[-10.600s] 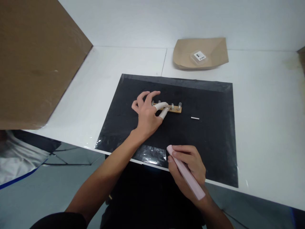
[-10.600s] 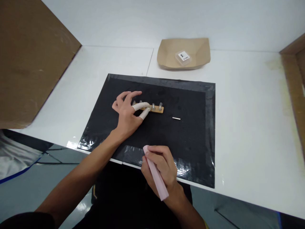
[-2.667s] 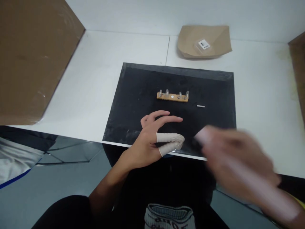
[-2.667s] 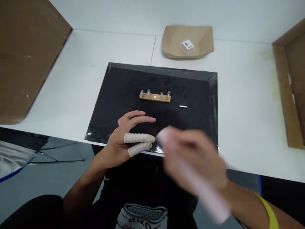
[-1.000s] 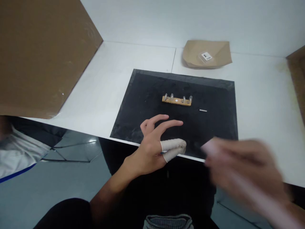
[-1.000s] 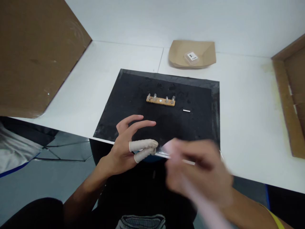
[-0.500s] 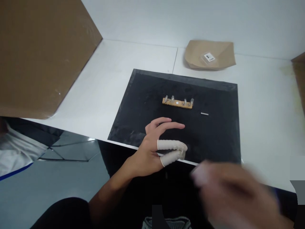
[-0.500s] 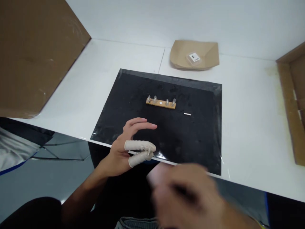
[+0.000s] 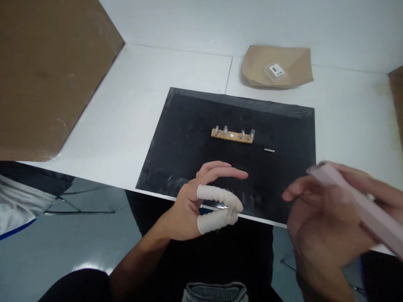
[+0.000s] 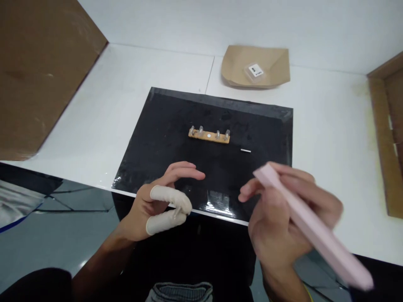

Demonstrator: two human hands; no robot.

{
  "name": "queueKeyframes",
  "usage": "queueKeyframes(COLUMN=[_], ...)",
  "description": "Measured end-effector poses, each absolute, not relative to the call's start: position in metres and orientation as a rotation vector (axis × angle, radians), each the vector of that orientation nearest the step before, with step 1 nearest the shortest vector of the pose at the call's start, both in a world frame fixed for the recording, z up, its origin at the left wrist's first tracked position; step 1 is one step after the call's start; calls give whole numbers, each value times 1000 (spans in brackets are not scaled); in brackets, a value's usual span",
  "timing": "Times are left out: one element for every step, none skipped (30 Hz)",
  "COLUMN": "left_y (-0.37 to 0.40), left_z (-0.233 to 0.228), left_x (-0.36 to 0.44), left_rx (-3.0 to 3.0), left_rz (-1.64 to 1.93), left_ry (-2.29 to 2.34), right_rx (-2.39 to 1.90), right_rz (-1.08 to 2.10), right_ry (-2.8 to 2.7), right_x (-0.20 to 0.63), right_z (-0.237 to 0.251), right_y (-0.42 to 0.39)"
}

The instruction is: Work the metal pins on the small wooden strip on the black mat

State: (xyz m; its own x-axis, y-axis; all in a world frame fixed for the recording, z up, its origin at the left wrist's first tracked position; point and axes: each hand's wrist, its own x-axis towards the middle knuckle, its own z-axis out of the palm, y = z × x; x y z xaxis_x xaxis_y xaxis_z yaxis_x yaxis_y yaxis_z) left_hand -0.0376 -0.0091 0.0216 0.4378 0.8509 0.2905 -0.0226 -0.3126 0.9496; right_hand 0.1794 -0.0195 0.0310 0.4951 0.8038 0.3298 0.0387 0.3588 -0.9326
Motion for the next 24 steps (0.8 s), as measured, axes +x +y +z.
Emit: queueKeyframes(left_y=[-12, -15, -19, -23, -27, -31, -35, -38, -41, -44, -46, -47, -48, -48, -47, -46, -44, -42, -40, -38, -36, -34, -33, -31], left_z=[23, 25, 27, 28, 29, 29, 29, 28, 27, 26, 25, 25, 24, 24, 24, 24, 25, 25, 26, 26, 26, 25, 24, 23], left_x=[-36, -34, -31, -28, -23, -19, -15, -12, -9, -7, -6, -7, -8, -9, -12, -15, -18, -22, -26, -30, -34, -37, -39, -40], left_rx=[1649, 1660, 1685, 1726, 1786, 1867, 1975, 2101, 2230, 2346, 2437, 2503, 2542, 2558, 2553, 2529, 2490, 2442, 2383, 2318, 2248, 2174, 2102, 2032], left_rz=[1029, 1001, 962, 920, 885, 858, 838, 806, 761, 702, 638, 572, 517, 478, 452, 442, 461, 512, 582, 657, 745, 834, 917, 997], left_ry=[734, 742, 759, 782, 798, 808, 811, 811, 812, 810, 811, 804, 777, 733, 686, 656, 651, 675, 723, 782, 836, 886, 931, 970], right_rx=[-1128, -1154, -1183, -1166, -1129, -1073, -1002, -924, -848, -781, -727, -689, -664, -651, -647, -650, -663, -682, -711, -756, -810, -884, -982, -1060], right_rz=[631, 681, 776, 844, 921, 1038, 1135, 1218, 1274, 1304, 1316, 1318, 1318, 1316, 1309, 1293, 1269, 1236, 1198, 1149, 1079, 1018, 881, 790], right_ry=[-850, -740, -606, -495, -398, -319, -266, -243, -251, -293, -362, -445, -525, -590, -638, -674, -702, -740, -804, -905, -1020, -1187, -1358, -1426], right_x=[176, 171, 165, 159, 154, 149, 146, 145, 145, 146, 149, 153, 158, 163, 168, 172, 176, 178, 180, 181, 181, 182, 182, 183], right_z=[28, 26, 24, 21, 19, 17, 16, 15, 15, 16, 17, 19, 21, 23, 25, 26, 28, 30, 32, 34, 35, 35, 35, 34], right_y=[-10, -2, 4, 9, 12, 15, 17, 18, 19, 20, 21, 23, 24, 26, 28, 29, 29, 27, 23, 17, 9, -2, -12, -23])
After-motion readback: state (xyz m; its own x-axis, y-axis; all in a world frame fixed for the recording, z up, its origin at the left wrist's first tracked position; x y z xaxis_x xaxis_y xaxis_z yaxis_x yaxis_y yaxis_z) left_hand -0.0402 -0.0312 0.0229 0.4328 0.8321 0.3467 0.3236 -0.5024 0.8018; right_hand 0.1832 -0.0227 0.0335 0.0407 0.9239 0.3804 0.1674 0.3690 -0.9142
